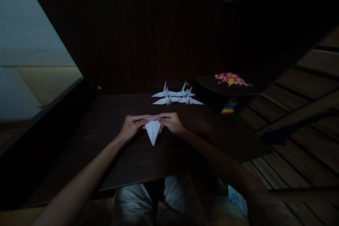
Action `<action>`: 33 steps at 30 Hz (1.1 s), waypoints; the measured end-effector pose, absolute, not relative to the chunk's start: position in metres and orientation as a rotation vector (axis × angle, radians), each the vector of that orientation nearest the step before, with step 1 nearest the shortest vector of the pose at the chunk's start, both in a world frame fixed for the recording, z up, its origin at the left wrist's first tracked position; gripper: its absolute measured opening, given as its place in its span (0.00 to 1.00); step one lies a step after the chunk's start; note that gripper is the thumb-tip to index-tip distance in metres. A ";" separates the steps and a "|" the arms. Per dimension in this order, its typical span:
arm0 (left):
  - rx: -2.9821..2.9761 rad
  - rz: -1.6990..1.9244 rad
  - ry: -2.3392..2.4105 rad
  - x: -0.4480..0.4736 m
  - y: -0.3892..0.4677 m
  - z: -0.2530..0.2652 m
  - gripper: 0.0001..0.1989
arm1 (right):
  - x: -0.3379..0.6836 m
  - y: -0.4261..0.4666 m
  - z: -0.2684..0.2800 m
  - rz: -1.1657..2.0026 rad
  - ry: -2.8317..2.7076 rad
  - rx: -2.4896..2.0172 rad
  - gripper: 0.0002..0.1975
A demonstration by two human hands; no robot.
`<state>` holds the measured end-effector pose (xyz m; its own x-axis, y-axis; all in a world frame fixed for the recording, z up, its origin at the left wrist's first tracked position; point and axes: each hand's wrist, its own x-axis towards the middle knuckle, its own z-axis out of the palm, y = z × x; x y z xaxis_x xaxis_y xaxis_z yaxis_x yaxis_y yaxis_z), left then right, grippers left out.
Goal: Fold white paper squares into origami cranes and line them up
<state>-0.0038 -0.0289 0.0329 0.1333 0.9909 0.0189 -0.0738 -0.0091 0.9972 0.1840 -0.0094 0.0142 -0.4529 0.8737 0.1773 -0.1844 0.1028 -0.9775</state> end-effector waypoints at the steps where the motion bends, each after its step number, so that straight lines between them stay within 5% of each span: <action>1: 1.223 1.147 1.051 -0.004 -0.029 0.033 0.14 | 0.184 -0.009 0.015 1.501 -1.486 -0.737 0.20; 7: 1.153 1.145 0.949 -0.004 -0.030 0.031 0.15 | 0.184 -0.010 0.017 1.390 -1.440 -0.808 0.17; 13: 1.348 1.119 1.091 -0.003 -0.031 0.034 0.26 | 0.184 -0.010 0.016 1.260 -1.478 -0.848 0.22; 17: 1.295 1.113 1.078 -0.003 -0.030 0.035 0.24 | 0.185 -0.010 0.017 1.249 -1.458 -0.865 0.14; 33: 1.405 1.116 1.092 -0.006 -0.031 0.034 0.22 | 0.183 -0.011 0.018 1.123 -1.512 -0.812 0.09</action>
<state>-0.0057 -0.0307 0.0339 0.1682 0.9819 0.0865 0.0649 -0.0986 0.9930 0.1831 -0.0107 0.0181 -0.2328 0.9122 0.3371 -0.0587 0.3328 -0.9412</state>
